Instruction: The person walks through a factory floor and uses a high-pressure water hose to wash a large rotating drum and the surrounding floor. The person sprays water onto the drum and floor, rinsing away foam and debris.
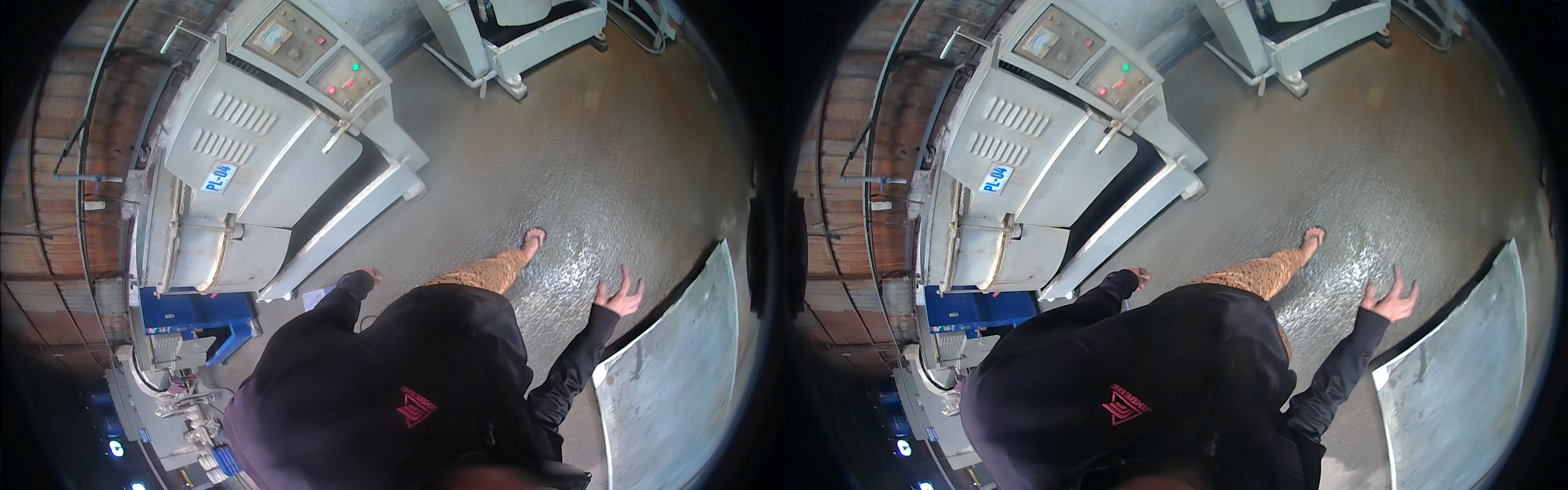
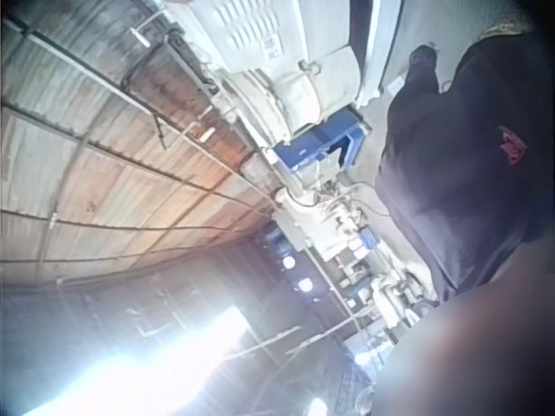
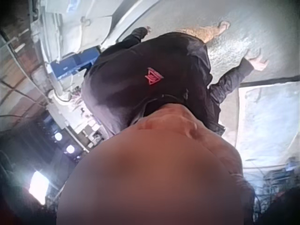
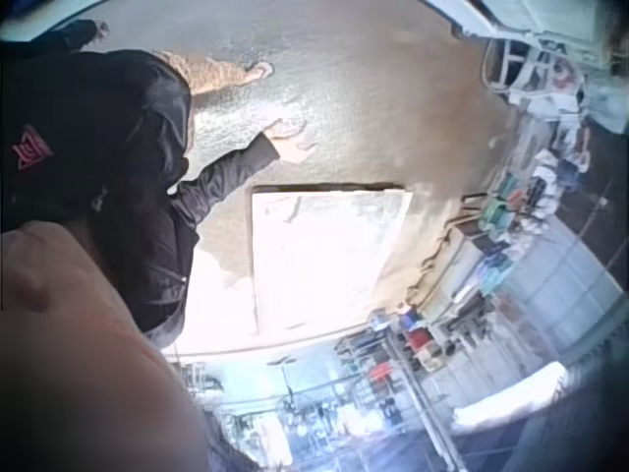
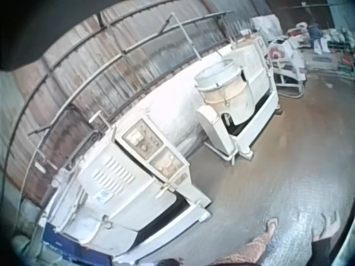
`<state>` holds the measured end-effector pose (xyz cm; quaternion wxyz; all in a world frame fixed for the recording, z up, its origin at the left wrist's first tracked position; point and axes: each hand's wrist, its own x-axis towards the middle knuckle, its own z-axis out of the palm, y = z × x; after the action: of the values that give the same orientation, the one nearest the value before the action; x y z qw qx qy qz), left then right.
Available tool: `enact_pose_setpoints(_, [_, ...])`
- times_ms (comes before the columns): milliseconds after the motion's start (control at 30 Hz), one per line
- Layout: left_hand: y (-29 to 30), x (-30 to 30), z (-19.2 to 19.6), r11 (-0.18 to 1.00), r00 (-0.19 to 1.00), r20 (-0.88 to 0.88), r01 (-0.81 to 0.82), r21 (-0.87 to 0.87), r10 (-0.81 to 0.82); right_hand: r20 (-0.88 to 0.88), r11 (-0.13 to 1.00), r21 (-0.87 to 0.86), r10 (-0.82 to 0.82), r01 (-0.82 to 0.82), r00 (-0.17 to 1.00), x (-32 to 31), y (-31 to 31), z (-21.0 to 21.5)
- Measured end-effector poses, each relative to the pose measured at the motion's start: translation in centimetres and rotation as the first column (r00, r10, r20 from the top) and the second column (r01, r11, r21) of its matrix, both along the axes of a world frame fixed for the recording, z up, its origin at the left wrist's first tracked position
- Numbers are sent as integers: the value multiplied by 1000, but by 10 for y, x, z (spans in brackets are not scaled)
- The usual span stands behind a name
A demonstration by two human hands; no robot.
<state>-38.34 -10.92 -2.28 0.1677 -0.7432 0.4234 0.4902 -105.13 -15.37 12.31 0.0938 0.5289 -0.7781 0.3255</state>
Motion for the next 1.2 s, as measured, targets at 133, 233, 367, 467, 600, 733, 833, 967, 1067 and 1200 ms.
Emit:
enact_pose_setpoints(133, [-77, -78, -26, 1000, 999, -54, -5, -17, 4, -164, 986, -160, 23, -49, 986, -48, -103, 91])
enact_pose_setpoints(233, [-160, -159, -34, 937, 961, 88, 275, -217, -261, -230, 979, -192, 25, -70, 973, -101, -149, 128])
enact_pose_setpoints(367, [-299, -305, -24, 738, 869, 61, 452, -500, -491, -267, 994, -85, -96, 75, 959, -183, -182, 109])
enact_pose_setpoints(467, [-368, -399, 25, 781, 883, -271, 152, -606, -382, -289, 988, 14, -145, 156, 946, -243, -217, 84])
enact_pose_setpoints(600, [-419, -477, 80, 811, 952, -100, 188, -554, -289, -290, 991, -92, -117, 94, 950, -307, -314, 82])
enact_pose_setpoints(733, [-466, -513, 95, 925, 971, -219, -168, -340, 95, -270, 984, -179, -58, 9, 961, -361, -429, 97])
enact_pose_setpoints(833, [-492, -539, 98, 835, 827, -357, -518, -185, 434, -301, 989, -137, 18, -62, 953, -406, -500, 102])
enact_pose_setpoints(967, [-512, -579, 91, 861, 936, -51, -340, -377, 347, -415, 999, -12, 40, -49, 909, -472, -577, 103])
enact_pose_setpoints(1067, [-498, -593, 65, 892, 961, -33, -269, -363, 276, -475, 991, 69, 130, -111, 870, -494, -636, 112])
enact_pose_setpoints(1200, [-454, -589, 6, 977, 991, -8, -134, -166, 135, -465, 939, -123, 232, -322, 854, -462, -723, 154])
